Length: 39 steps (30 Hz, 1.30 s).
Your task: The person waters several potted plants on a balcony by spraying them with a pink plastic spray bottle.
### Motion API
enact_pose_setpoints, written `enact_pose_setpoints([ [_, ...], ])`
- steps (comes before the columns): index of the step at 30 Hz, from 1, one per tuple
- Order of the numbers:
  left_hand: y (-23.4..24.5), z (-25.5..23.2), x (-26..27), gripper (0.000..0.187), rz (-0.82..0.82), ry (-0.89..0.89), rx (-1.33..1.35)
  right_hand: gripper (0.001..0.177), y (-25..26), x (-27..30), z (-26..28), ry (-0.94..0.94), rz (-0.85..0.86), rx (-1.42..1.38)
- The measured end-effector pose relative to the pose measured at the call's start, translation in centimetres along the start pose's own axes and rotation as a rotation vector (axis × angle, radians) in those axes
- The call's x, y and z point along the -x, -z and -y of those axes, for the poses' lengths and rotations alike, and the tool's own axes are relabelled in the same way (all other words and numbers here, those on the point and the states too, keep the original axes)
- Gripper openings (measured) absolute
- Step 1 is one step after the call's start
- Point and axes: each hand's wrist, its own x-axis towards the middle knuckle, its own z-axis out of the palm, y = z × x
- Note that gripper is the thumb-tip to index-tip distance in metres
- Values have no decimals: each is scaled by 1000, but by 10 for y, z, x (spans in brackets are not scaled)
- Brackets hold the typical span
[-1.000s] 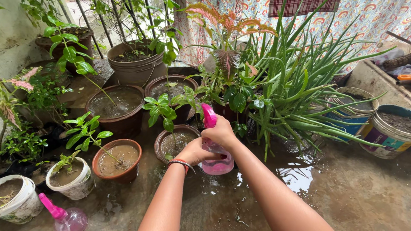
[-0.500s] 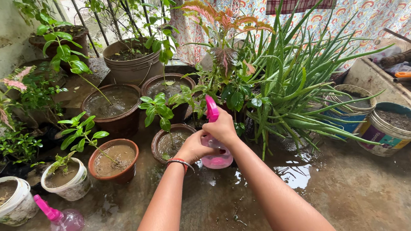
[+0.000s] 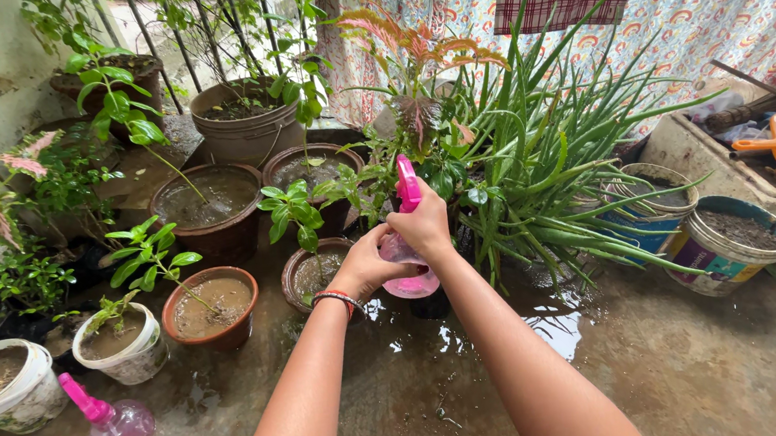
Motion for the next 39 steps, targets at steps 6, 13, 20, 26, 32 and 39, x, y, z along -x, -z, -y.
enact_pose_setpoints([
  [6,22,-15,4,95,-37,-95,74,36,-12,-13,26,118,-24,-64],
  [13,57,-30,22,100,-134,-70,-50,48,-38,-13,69,137,75,-201],
  [20,85,-27,30,99,-140,-141,45,45,-48,-15,91,208,56,-167],
  [26,97,-29,38,95,-168,-150,63,47,-49,-12,112,196,69,-167],
  [32,105,-40,43,91,-150,-211,100,43,-50,-13,130,170,22,-131],
  [39,110,-75,52,92,-143,-289,218,44,-39,-21,164,132,-13,-100],
])
